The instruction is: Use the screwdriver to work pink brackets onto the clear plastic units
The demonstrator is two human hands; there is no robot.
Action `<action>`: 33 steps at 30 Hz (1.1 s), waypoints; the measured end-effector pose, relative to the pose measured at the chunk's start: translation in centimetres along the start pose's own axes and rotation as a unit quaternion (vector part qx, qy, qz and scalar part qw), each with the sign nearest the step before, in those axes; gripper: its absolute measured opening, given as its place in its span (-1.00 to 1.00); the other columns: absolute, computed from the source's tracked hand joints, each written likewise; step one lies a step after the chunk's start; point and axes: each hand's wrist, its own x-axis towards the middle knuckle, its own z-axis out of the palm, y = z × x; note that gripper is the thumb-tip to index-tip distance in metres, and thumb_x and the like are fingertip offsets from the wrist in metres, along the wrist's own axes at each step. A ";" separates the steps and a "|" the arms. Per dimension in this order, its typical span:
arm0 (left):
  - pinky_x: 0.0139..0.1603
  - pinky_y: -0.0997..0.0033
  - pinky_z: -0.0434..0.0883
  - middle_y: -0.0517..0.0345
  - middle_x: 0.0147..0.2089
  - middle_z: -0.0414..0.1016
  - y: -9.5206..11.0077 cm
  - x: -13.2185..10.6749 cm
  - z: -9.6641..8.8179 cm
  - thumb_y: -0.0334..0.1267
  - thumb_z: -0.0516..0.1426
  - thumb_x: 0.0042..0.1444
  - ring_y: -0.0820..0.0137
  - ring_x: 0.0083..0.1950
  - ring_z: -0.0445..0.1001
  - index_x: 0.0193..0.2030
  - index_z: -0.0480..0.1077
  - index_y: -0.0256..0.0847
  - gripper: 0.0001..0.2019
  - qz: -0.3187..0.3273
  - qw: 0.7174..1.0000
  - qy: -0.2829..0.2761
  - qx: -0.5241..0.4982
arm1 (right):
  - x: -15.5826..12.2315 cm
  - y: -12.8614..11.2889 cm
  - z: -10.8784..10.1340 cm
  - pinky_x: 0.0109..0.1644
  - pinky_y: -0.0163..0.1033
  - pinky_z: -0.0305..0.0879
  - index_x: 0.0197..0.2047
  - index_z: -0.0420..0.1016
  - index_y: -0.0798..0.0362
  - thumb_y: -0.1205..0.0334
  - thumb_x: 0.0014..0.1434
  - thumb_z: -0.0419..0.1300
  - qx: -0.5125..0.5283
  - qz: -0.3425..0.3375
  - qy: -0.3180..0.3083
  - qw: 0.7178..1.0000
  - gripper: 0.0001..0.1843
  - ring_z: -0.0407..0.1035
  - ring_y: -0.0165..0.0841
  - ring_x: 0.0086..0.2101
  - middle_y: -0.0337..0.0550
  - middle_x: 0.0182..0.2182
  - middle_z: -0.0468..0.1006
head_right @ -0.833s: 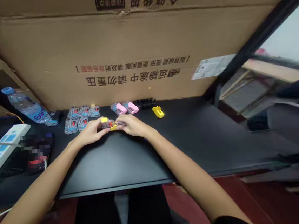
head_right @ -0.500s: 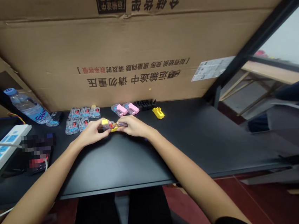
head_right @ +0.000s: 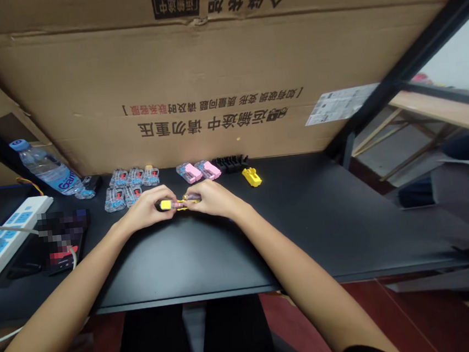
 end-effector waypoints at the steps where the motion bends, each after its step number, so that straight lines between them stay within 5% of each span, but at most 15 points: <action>1: -0.10 0.36 0.42 0.13 -0.12 0.56 0.0 0.0 0.1 -0.34 0.25 0.23 0.33 -0.14 0.54 -0.09 0.53 -0.15 -0.87 -0.001 1.000 0.000 0.004 | 0.0 -0.1 0.1 -0.28 -0.25 0.20 -0.23 0.71 0.11 0.15 0.34 0.33 -0.014 -0.005 0.003 1.000 -0.79 0.39 -0.34 -0.42 -0.13 -0.41 0.65; 9: -0.25 0.40 0.34 0.21 -0.25 0.50 0.1 0.1 0.2 -0.31 0.29 0.17 0.38 -0.28 0.46 -0.25 0.43 -0.15 -0.90 -0.022 0.998 0.038 0.049 | 0.1 0.4 0.2 -0.24 -0.23 0.18 -0.22 0.72 0.11 0.40 0.28 0.29 -0.074 -0.008 0.024 0.997 -0.86 0.48 -0.30 -0.36 -0.04 -0.31 0.73; 17: 0.00 0.34 0.55 0.16 0.01 0.64 0.7 0.2 -0.7 -0.23 0.33 0.19 0.34 -0.12 0.64 0.10 0.46 -0.12 -0.65 -0.069 0.993 0.089 -0.033 | -0.3 0.8 -2.2 -0.35 -0.22 0.00 -0.54 0.35 0.04 0.07 0.33 0.25 -0.024 0.022 0.000 0.999 -0.57 0.09 -0.42 -0.50 -0.30 -0.59 0.30; 20: -0.02 0.29 0.55 0.17 0.00 0.64 0.9 0.1 -1.2 -0.17 0.37 0.17 0.31 -0.17 0.64 0.31 0.39 -0.05 -0.42 -0.102 0.991 0.088 -0.008 | -1.2 2.0 -4.6 -0.37 -0.23 -0.03 -0.56 0.24 0.01 0.03 0.23 0.25 -0.016 0.083 0.048 0.995 -0.58 0.05 -0.44 -0.50 -0.33 -0.59 0.22; 22: -0.12 0.29 0.53 0.25 -0.18 0.62 1.1 0.0 -1.3 -0.12 0.37 0.19 0.31 -0.29 0.59 0.46 0.28 0.01 -0.28 -0.129 0.990 0.048 0.015 | -2.1 3.2 -6.4 -0.35 -0.24 0.05 -0.51 0.36 0.03 0.06 0.16 0.26 -0.034 0.146 0.099 0.984 -0.69 0.16 -0.41 -0.47 -0.29 -0.54 0.34; 25: -0.16 0.26 0.49 0.28 -0.31 0.56 1.1 -0.2 -1.0 -0.02 0.30 0.31 0.28 -0.33 0.55 0.48 0.28 0.03 -0.36 -0.144 0.989 -0.002 0.021 | -3.5 5.3 -8.7 -0.35 -0.22 0.10 -0.51 0.41 0.03 0.08 0.11 0.29 -0.121 0.247 0.133 0.952 -0.73 0.24 -0.36 -0.48 -0.23 -0.57 0.40; 30: 0.25 0.00 0.45 -0.04 0.20 0.58 0.2 -0.4 -0.3 0.08 0.25 0.36 0.07 0.19 0.54 0.34 0.42 -0.03 -0.51 -0.093 0.993 -0.004 0.067 | -4.4 6.9 -9.8 -0.35 -0.21 0.16 -0.43 0.53 0.02 0.12 0.12 0.33 -0.212 0.382 0.065 0.897 -0.82 0.39 -0.27 -0.45 -0.11 -0.51 0.55; 33: 0.39 -0.11 0.31 -0.06 0.36 0.47 0.1 -0.4 -0.4 0.05 0.21 0.42 0.02 0.38 0.38 0.27 0.50 -0.02 -0.62 -0.062 0.992 0.008 0.112 | -3.8 6.0 -9.3 -0.28 -0.19 0.24 -0.26 0.63 0.03 -0.03 0.25 0.28 -0.263 0.399 0.103 0.873 -0.71 0.52 -0.13 -0.29 0.07 -0.32 0.67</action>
